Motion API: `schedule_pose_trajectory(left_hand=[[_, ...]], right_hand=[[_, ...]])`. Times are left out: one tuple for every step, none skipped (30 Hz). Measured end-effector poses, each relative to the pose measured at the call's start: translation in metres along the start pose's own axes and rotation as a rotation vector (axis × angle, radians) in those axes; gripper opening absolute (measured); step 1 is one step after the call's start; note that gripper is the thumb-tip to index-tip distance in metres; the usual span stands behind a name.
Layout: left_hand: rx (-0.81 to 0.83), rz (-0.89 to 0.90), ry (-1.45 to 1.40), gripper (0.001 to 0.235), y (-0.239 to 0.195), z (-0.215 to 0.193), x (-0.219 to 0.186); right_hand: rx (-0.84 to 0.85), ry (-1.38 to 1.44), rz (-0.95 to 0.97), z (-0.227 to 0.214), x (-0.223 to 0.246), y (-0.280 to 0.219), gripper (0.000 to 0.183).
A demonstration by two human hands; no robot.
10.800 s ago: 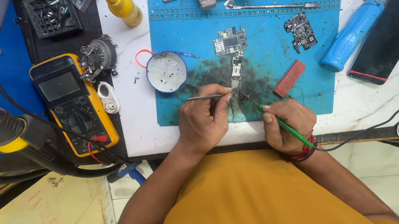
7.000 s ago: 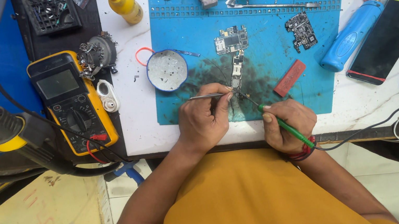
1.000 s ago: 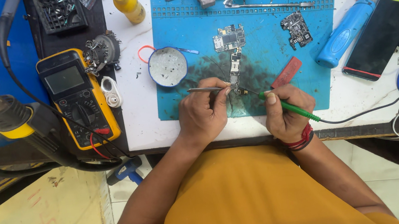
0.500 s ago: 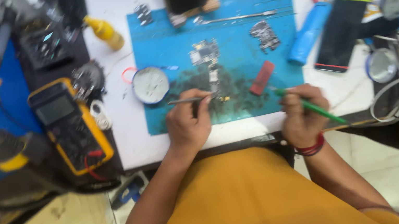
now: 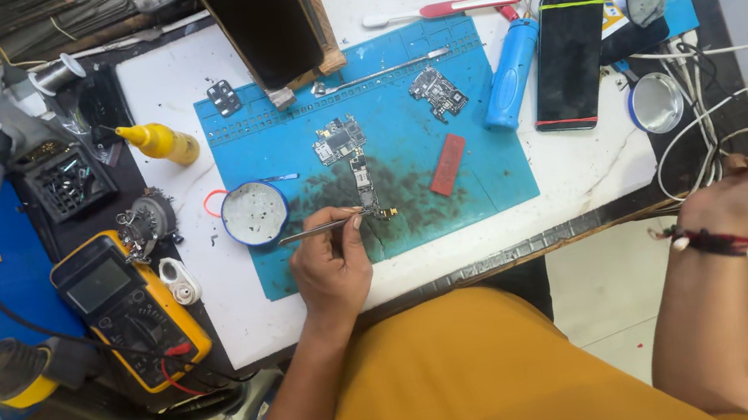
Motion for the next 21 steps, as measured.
schedule_pose_trajectory(left_hand=[[-0.001, 0.010, -0.006, 0.011, 0.000, 0.000, 0.000], [-0.002, 0.020, -0.012, 0.011, 0.000, 0.000, 0.000], [-0.002, 0.028, -0.016, 0.011, 0.000, 0.000, 0.000], [0.001, 0.031, -0.011, 0.012, -0.001, 0.000, 0.000], [0.003, 0.037, -0.007, 0.012, 0.000, 0.001, 0.000], [0.004, 0.043, -0.003, 0.013, 0.000, 0.001, -0.001], [0.002, 0.042, 0.004, 0.013, 0.001, 0.000, -0.001], [0.000, 0.041, 0.011, 0.013, 0.002, 0.000, -0.002], [-0.001, 0.036, 0.018, 0.012, 0.001, 0.000, -0.002], [-0.006, 0.036, 0.013, 0.012, 0.000, 0.000, -0.003], [-0.009, 0.036, 0.006, 0.013, 0.000, 0.000, -0.003], [-0.012, 0.037, -0.001, 0.013, 0.000, 0.000, -0.003], [-0.013, 0.036, -0.003, 0.013, 0.000, 0.000, -0.003], [-0.014, 0.036, -0.005, 0.013, 0.000, 0.000, -0.003], [-0.016, 0.036, -0.008, 0.013, 0.000, 0.000, -0.003], [-0.011, 0.032, -0.005, 0.013, 0.000, 0.000, -0.003], [-0.009, 0.028, -0.001, 0.013, 0.000, 0.000, -0.003], [-0.007, 0.024, 0.002, 0.013, 0.001, 0.000, -0.002], [-0.008, 0.029, 0.002, 0.013, 0.000, 0.000, -0.003], [-0.008, 0.035, 0.002, 0.013, 0.000, 0.000, -0.002], [-0.011, 0.041, 0.003, 0.013, 0.000, 0.000, -0.002]], right_hand=[[-0.003, -0.088, 0.009, 0.001, -0.004, 0.009, 0.034], [-0.006, -0.176, 0.019, 0.006, -0.011, 0.021, 0.038], [-0.010, -0.267, 0.030, 0.010, -0.017, 0.036, 0.042], [0.041, -0.259, 0.065, 0.018, -0.026, 0.052, 0.040], [0.093, -0.249, 0.099, 0.028, -0.036, 0.072, 0.039], [0.103, -0.323, 0.095, 0.037, -0.043, 0.090, 0.036], [0.120, -0.390, 0.090, 0.053, -0.053, 0.110, 0.033], [0.147, -0.397, 0.131, 0.070, -0.064, 0.130, 0.031], [0.173, -0.409, 0.172, 0.085, -0.072, 0.147, 0.030], [0.200, -0.341, 0.192, 0.102, -0.080, 0.162, 0.029], [0.224, -0.274, 0.211, 0.116, -0.087, 0.170, 0.029], [0.249, -0.337, 0.217, 0.132, -0.093, 0.175, 0.028], [0.272, -0.401, 0.222, 0.146, -0.095, 0.181, 0.028], [0.294, -0.464, 0.228, 0.156, -0.098, 0.184, 0.027], [0.304, -0.505, 0.238, 0.165, -0.098, 0.180, 0.029], [0.314, -0.546, 0.248, 0.174, -0.097, 0.174, 0.031], [0.328, -0.586, 0.259, 0.186, -0.095, 0.166, 0.034], [0.327, -0.567, 0.260, 0.196, -0.091, 0.158, 0.033], [0.329, -0.551, 0.263, 0.205, -0.086, 0.148, 0.033], [0.330, -0.536, 0.266, 0.214, -0.081, 0.137, 0.032], [0.311, -0.582, 0.276, 0.220, -0.076, 0.127, 0.028]])
Point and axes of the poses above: each hand's wrist, its own y-axis towards the middle knuckle, its own z-axis out of the palm, x = y × z, the point moved 5 cm from there along y, towards the middle knuckle, and after that the axes turned 7 degrees about z, right-handed, at the moved point
